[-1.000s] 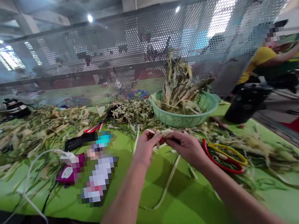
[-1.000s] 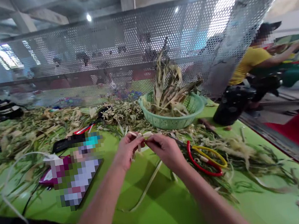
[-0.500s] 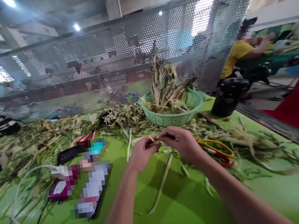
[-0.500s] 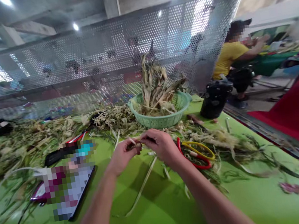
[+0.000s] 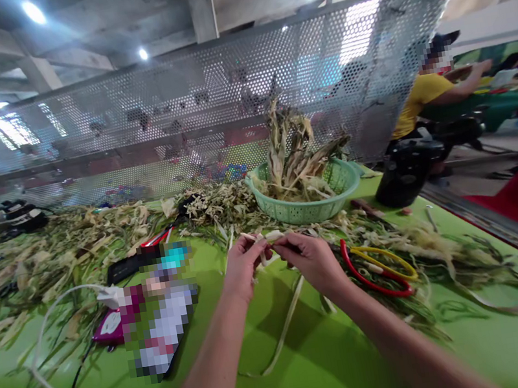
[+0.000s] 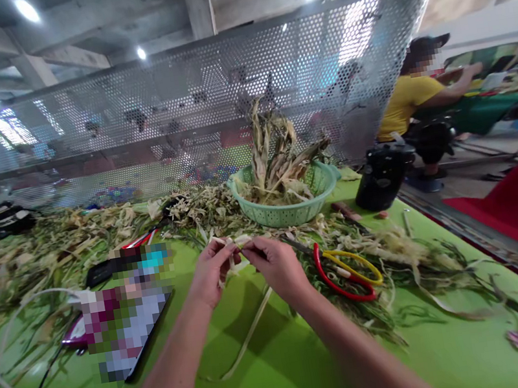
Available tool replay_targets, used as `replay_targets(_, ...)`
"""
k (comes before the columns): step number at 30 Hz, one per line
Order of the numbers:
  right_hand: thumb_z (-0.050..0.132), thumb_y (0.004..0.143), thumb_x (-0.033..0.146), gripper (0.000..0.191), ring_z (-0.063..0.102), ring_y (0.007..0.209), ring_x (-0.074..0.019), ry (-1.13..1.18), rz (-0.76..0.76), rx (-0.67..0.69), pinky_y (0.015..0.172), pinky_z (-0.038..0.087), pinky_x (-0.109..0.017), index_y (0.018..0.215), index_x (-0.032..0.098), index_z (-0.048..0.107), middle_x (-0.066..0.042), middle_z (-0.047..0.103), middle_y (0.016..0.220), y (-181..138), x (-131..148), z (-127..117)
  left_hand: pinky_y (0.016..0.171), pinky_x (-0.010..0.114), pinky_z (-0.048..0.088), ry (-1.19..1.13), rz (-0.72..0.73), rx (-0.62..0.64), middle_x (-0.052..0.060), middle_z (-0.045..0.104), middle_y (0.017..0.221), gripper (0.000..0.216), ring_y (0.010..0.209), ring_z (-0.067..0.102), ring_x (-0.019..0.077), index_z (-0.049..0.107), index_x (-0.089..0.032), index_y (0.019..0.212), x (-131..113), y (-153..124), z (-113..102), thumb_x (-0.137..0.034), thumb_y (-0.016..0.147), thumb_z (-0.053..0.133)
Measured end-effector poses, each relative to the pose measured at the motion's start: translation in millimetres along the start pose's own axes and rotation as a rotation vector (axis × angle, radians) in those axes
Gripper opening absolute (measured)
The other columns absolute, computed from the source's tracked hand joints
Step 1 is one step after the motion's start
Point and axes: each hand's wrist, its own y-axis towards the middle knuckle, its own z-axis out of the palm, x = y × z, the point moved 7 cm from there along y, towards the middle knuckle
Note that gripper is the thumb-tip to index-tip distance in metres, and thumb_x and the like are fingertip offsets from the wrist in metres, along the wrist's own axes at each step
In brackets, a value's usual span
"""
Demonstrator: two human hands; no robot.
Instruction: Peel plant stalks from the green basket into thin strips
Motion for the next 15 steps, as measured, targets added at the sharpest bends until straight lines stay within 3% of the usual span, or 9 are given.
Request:
replay_targets(4, 0.050, 0.092, 0.024, 0.018, 0.060, 0.071, -0.0159, -0.098, -0.117, -0.015, 0.067, 0.042, -0.024, 0.087, 0.020, 0.067, -0.003, 0.067, 0.080, -4, 14, 4, 0.063, 0.022, 0.046, 0.153, 0.114, -0.067, -0.003, 0.061, 0.069, 0.028, 0.063, 0.059, 0.0101, 0.058, -0.016, 0.080, -5, 3, -7, -0.034, 0.067, 0.075)
replay_targets(8, 0.045, 0.094, 0.021, 0.023, 0.061, 0.075, -0.0191, -0.388, -0.286, 0.013, 0.070, 0.042, -0.028, 0.094, 0.018, 0.068, -0.008, 0.068, 0.083, -8, 31, 6, 0.063, 0.024, 0.043, 0.657, 0.320, -0.054, -0.001, 0.061, 0.071, 0.015, 0.067, 0.057, 0.0127, 0.061, -0.017, 0.083, -20, -4, -2, -0.030, 0.077, 0.065)
replay_targets(11, 0.044, 0.094, 0.020, 0.024, 0.060, 0.073, -0.0200, -0.462, -0.360, 0.051, 0.070, 0.041, -0.030, 0.091, 0.017, 0.068, -0.008, 0.067, 0.078, -7, 34, -1, 0.069, 0.025, 0.041, 0.924, 0.505, -0.022, 0.001, 0.065, 0.081, 0.008, 0.074, 0.056, 0.0135, 0.065, -0.018, 0.085, -31, -13, 9, -0.024, 0.079, 0.062)
replay_targets(13, 0.047, 0.093, 0.021, 0.022, 0.060, 0.075, -0.0192, -0.374, -0.327, 0.057, 0.070, 0.042, -0.029, 0.091, 0.019, 0.069, -0.007, 0.068, 0.082, -2, 28, -11, 0.070, 0.025, 0.041, 0.905, 0.485, 0.078, 0.001, 0.066, 0.083, 0.009, 0.075, 0.056, 0.0133, 0.066, -0.019, 0.086, -28, -12, 14, -0.023, 0.078, 0.062)
replay_targets(15, 0.052, 0.091, 0.025, 0.018, 0.061, 0.078, -0.0181, -0.216, -0.240, 0.060, 0.071, 0.043, -0.027, 0.091, 0.020, 0.069, -0.006, 0.069, 0.086, 5, 16, -21, 0.067, 0.023, 0.042, 0.744, 0.353, 0.214, 0.000, 0.065, 0.078, 0.014, 0.071, 0.056, 0.0123, 0.066, -0.018, 0.086, -19, -9, 19, -0.027, 0.075, 0.068)
